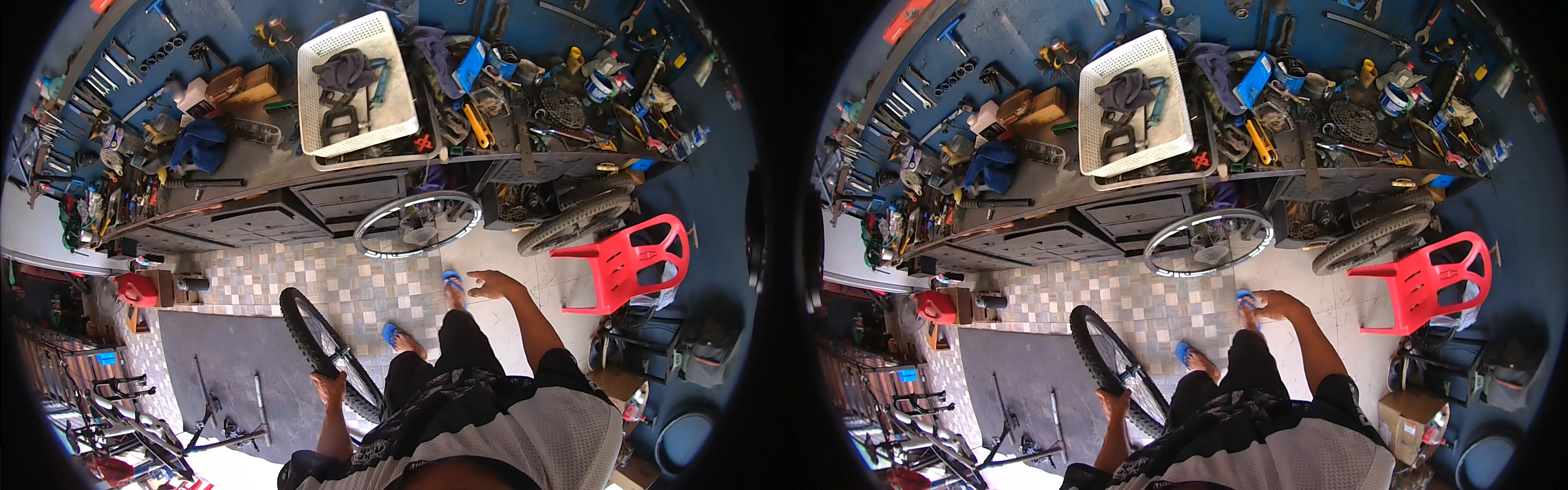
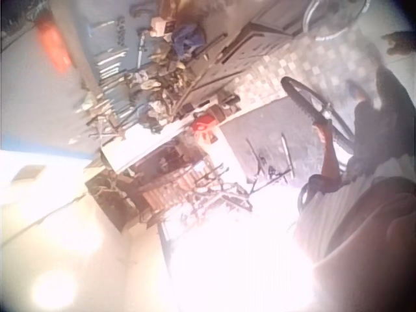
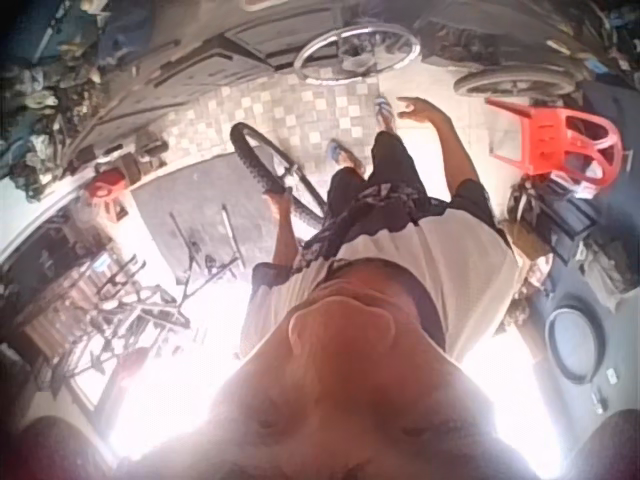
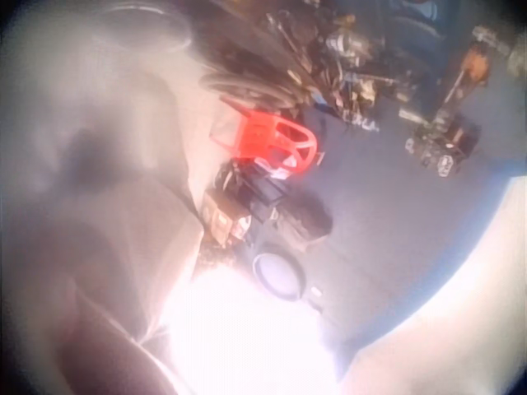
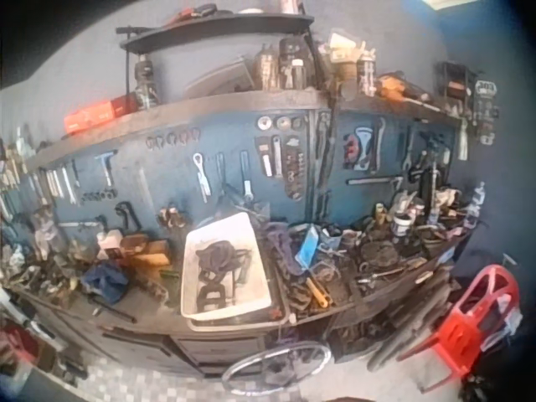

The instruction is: The person removes a cassette from a bicycle wheel, places it on a workbench, and then uses a tool to adjust the hub. The person handles the wheel and tools throughout the process in a workshop setting.

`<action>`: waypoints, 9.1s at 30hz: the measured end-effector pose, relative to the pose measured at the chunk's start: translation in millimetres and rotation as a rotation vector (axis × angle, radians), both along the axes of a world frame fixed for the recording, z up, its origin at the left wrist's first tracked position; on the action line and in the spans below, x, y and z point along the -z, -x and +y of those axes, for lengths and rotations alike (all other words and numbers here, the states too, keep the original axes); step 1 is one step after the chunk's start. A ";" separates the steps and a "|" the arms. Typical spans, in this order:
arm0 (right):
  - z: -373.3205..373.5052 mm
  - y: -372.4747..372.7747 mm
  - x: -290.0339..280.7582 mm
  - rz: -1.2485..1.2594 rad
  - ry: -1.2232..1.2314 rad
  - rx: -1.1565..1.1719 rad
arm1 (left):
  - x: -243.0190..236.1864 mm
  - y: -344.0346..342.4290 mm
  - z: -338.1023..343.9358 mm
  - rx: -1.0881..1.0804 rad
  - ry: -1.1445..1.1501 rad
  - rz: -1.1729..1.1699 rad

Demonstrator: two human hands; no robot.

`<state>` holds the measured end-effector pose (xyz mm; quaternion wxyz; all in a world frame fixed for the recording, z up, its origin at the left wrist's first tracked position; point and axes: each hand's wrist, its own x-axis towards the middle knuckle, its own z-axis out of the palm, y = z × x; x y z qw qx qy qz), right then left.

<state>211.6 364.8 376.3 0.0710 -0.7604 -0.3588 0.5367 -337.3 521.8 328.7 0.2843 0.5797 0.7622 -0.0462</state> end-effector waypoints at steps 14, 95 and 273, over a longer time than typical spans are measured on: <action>-29.1 -237.0 -68.2 -0.282 -0.291 -0.209 | 2.8 -169.0 -122.1 0.044 0.284 0.164; 178.0 -442.1 -206.9 -0.484 -0.758 -0.107 | -185.6 -765.6 144.5 0.859 -0.858 -0.081; 329.8 -216.1 -191.4 -0.705 -1.136 -0.483 | -250.9 -260.1 64.1 -0.413 -0.892 -0.501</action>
